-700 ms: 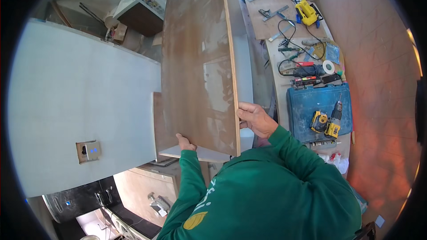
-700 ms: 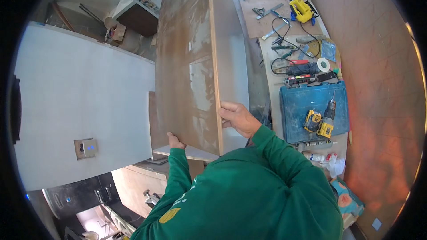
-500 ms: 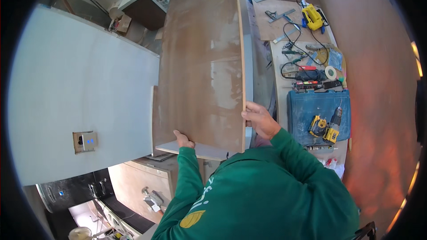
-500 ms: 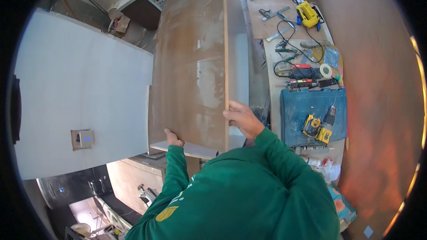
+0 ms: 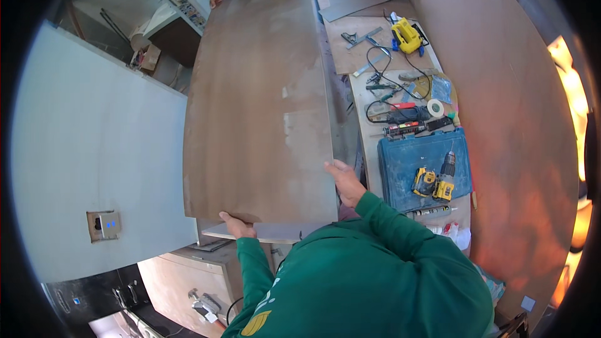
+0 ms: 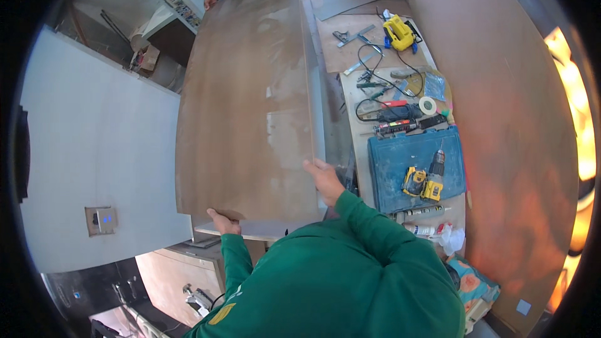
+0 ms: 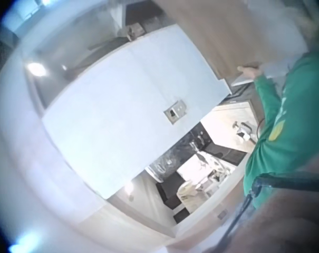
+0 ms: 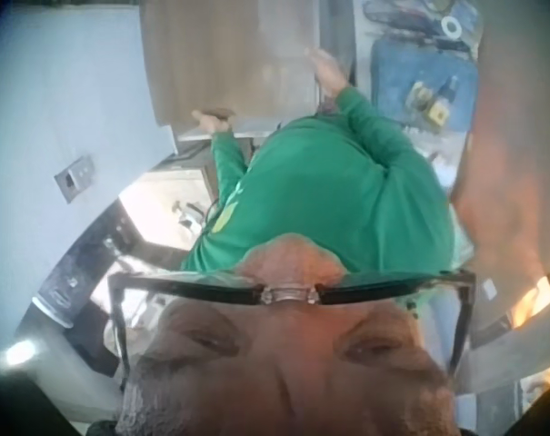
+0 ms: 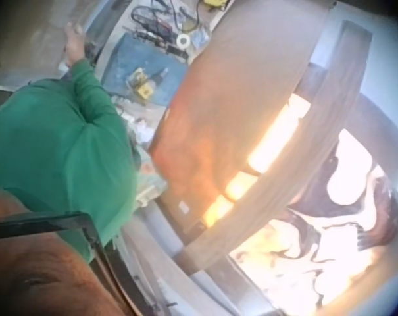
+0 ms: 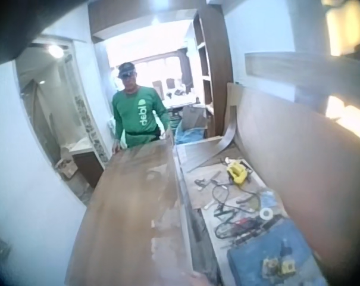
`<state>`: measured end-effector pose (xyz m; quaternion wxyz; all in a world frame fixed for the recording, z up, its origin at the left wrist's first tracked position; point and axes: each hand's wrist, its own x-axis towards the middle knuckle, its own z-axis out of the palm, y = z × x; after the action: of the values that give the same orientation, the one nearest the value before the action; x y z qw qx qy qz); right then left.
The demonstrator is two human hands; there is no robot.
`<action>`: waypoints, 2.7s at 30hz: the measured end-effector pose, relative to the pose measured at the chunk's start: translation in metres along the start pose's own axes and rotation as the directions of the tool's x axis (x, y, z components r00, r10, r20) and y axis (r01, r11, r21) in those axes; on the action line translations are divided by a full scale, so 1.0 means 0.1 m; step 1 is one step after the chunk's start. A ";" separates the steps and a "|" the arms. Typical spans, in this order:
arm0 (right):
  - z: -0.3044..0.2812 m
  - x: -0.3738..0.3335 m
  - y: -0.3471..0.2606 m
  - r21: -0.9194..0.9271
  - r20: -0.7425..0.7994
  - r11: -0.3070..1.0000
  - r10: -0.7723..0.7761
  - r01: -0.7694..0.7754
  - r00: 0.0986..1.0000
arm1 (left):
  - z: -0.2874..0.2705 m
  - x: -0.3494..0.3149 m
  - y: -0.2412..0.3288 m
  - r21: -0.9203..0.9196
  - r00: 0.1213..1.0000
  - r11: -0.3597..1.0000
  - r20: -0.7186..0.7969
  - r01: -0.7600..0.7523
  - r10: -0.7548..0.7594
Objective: The person positions a large wooden panel onto a workbench and secures it using a cordless drill. They drive multiple screws into the panel's edge to attach it to a supporting frame. A second person assists by holding the panel steady during the process.
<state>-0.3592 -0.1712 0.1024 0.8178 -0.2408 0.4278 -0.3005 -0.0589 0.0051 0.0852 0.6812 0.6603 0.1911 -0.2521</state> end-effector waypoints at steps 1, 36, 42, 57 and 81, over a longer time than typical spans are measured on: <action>-0.03 0.04 0.06 0.007 -0.018 1.000 0.016 -0.015 1.000 | 0.03 -0.03 0.02 0.003 1.000 1.000 -0.002 0.002 -0.002; 0.89 -0.13 1.48 0.294 0.192 0.902 0.269 -0.317 0.944 | 0.33 -0.19 -0.59 0.153 0.987 0.975 -0.020 0.158 -0.157; 0.75 -0.02 1.63 0.350 0.074 0.888 0.290 -0.297 0.954 | -0.53 0.02 -0.73 0.322 0.936 0.884 0.211 -0.339 0.282; 1.07 0.34 1.84 0.298 -0.350 0.949 0.208 -0.102 0.913 | -2.44 1.93 -0.21 0.017 0.984 0.994 -0.145 -0.107 0.108; 0.78 0.54 1.97 0.018 -0.629 0.995 -0.063 0.095 0.775 | -2.43 2.53 0.09 0.254 0.924 0.891 0.180 -0.375 0.338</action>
<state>-0.2125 -0.0600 -0.0152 0.6208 -0.1246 0.6578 -0.4078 0.1664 0.2241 -0.0707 0.6250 0.7569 -0.0168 -0.1900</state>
